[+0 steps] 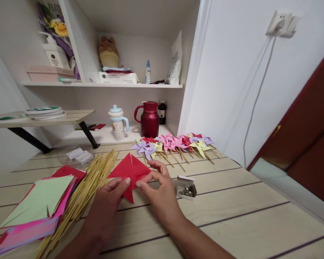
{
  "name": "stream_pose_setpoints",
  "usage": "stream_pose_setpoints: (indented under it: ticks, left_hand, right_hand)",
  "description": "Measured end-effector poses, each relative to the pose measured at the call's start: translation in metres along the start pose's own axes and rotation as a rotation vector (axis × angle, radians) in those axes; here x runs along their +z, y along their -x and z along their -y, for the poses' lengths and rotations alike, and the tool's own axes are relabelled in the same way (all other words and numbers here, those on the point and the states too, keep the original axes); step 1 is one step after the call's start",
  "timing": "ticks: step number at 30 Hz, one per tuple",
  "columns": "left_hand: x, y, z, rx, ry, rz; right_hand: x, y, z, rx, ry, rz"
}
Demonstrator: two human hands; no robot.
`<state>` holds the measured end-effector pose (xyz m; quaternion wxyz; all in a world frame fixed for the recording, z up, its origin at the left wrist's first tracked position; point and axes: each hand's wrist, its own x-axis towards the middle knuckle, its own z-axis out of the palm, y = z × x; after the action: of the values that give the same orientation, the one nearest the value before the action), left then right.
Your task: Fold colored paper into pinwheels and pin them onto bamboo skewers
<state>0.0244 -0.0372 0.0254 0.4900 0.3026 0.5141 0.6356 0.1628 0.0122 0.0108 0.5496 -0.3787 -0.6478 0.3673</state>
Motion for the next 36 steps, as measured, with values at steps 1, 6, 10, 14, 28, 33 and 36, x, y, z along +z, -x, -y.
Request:
stream_pose_setpoints:
  ticks: [1,6,10,14,28,33,36]
  left_hand:
    - [0.000,0.001,-0.001,-0.004,0.000,0.003]
    - [0.001,0.003,-0.002,0.002,-0.032,-0.027]
    - [0.000,0.004,-0.002,-0.001,-0.057,-0.021]
    - [-0.001,0.002,0.002,-0.014,-0.060,-0.021]
    - [-0.004,-0.005,0.010,0.102,-0.266,-0.069]
    - [-0.006,-0.007,0.008,0.306,-0.502,-0.148]
    - [-0.005,-0.006,0.008,0.472,-0.575,-0.136]
  right_hand:
    - [0.000,0.000,0.000,0.011,-0.015,-0.003]
    - [0.003,0.000,0.001,0.017,-0.046,0.007]
    - [0.004,0.000,0.000,0.030,-0.058,-0.010]
    - [0.004,0.000,0.000,0.048,-0.065,-0.009]
    - [-0.003,-0.002,-0.007,0.086,-0.073,0.028]
    - [-0.006,-0.005,-0.006,0.082,-0.058,0.125]
    - [-0.005,-0.005,-0.002,0.088,-0.070,0.146]
